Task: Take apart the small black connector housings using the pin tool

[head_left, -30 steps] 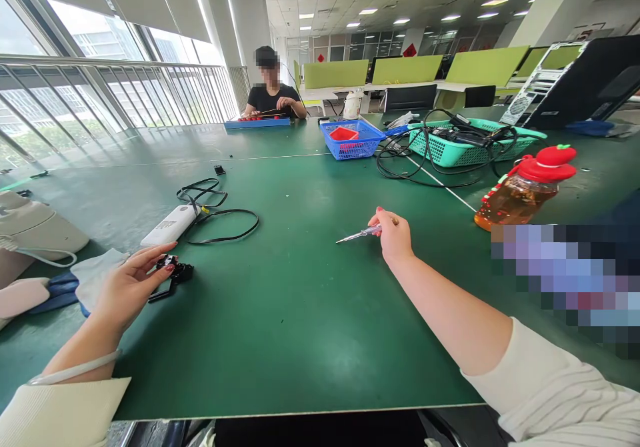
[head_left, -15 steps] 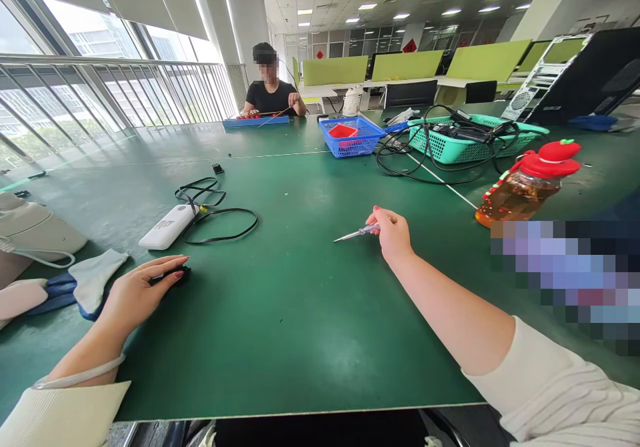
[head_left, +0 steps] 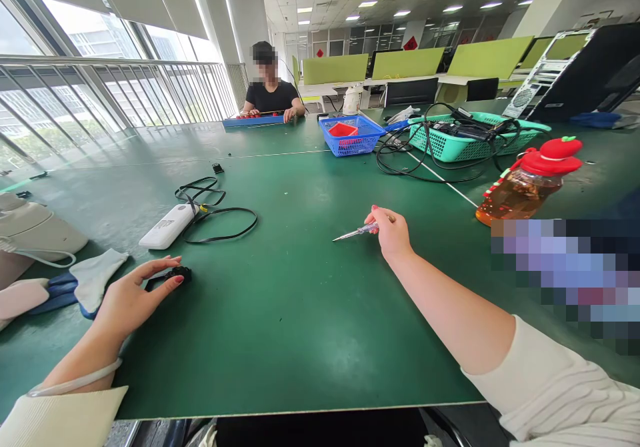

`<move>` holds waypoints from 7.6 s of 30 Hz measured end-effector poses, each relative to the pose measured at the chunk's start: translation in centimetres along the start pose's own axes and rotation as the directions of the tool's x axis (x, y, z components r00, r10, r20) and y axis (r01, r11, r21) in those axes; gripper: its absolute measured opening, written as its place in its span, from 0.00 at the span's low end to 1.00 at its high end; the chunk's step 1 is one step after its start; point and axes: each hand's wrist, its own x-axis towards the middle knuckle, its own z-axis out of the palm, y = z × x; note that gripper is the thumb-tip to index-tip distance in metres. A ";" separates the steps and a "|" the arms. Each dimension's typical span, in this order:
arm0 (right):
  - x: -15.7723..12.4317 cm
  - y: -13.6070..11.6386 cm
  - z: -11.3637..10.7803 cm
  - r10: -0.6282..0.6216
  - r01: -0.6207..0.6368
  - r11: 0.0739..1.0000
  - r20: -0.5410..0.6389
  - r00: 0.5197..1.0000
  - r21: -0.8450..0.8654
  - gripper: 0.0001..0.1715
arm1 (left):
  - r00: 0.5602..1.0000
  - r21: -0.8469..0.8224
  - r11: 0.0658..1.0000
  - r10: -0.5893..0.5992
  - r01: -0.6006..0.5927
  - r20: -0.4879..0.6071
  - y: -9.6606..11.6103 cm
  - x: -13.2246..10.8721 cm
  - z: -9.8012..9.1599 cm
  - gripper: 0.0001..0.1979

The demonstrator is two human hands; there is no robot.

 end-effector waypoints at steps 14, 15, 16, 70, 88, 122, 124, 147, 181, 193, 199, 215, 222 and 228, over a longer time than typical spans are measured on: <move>0.0 -0.1 0.0 -0.005 0.005 1.000 0.013 1.000 0.015 0.21 | 0.982 0.291 0.939 -0.158 0.182 -0.105 -0.8 -1.3 -0.7 0.27; 0.0 -0.1 0.0 -0.005 0.005 1.000 0.014 1.000 0.012 0.21 | 0.980 0.244 0.958 -0.114 0.152 -0.163 -0.5 -1.4 -0.7 0.26; -0.1 -0.1 0.0 -0.006 0.006 1.000 0.017 1.000 0.009 0.22 | 0.973 0.198 0.975 -0.055 0.101 -0.222 -0.2 -1.6 -0.6 0.24; -4.1 -4.1 0.7 -0.457 0.765 0.600 0.685 0.568 -0.234 0.23 | 0.747 -0.138 0.776 0.630 -0.615 0.213 23.7 2.5 14.4 0.14; -5.9 -4.9 1.1 -0.626 0.976 0.099 0.750 0.214 -0.196 0.20 | 0.785 -0.249 0.814 0.576 -0.525 0.229 21.6 3.8 16.0 0.19; -6.1 -4.6 1.4 -0.605 0.911 0.262 0.681 0.413 -0.319 0.25 | 0.731 -0.228 0.775 0.631 -0.589 0.259 21.6 3.8 15.8 0.14; -6.1 -4.5 1.4 -0.574 0.907 0.274 0.702 0.420 -0.319 0.22 | 0.732 -0.233 0.776 0.631 -0.587 0.258 21.5 3.8 15.9 0.14; -4.9 -3.8 1.1 -0.353 0.470 0.844 0.391 0.850 -0.259 0.24 | 0.725 -0.209 0.775 0.632 -0.597 0.273 21.5 3.8 15.7 0.16; -4.9 -3.6 1.1 -0.555 0.670 0.702 0.403 0.728 -0.243 0.22 | 0.735 -0.229 0.787 0.617 -0.573 0.280 21.4 4.1 16.0 0.16; -3.0 -2.0 0.7 -0.036 0.061 0.995 0.278 0.960 -0.081 0.27 | 0.733 -0.230 0.792 0.611 -0.566 0.299 21.4 4.0 15.8 0.16; -3.3 -2.5 1.0 -0.050 0.103 0.987 0.370 0.928 -0.126 0.26 | 0.731 -0.229 0.791 0.612 -0.567 0.304 21.5 3.9 15.7 0.16; -2.2 -2.1 1.0 0.015 -0.046 0.986 0.196 0.980 0.159 0.26 | 0.742 -0.271 0.815 0.579 -0.512 0.338 21.7 3.5 15.0 0.18; -1.7 -1.9 0.6 -0.002 -0.036 0.986 0.222 0.975 0.164 0.24 | 0.732 -0.305 0.802 0.596 -0.514 0.331 21.6 3.8 14.9 0.16; -1.0 -2.1 -0.1 0.044 -0.090 0.990 0.372 0.927 0.108 0.27 | 0.717 -0.326 0.793 0.606 -0.514 0.345 21.7 3.8 14.5 0.15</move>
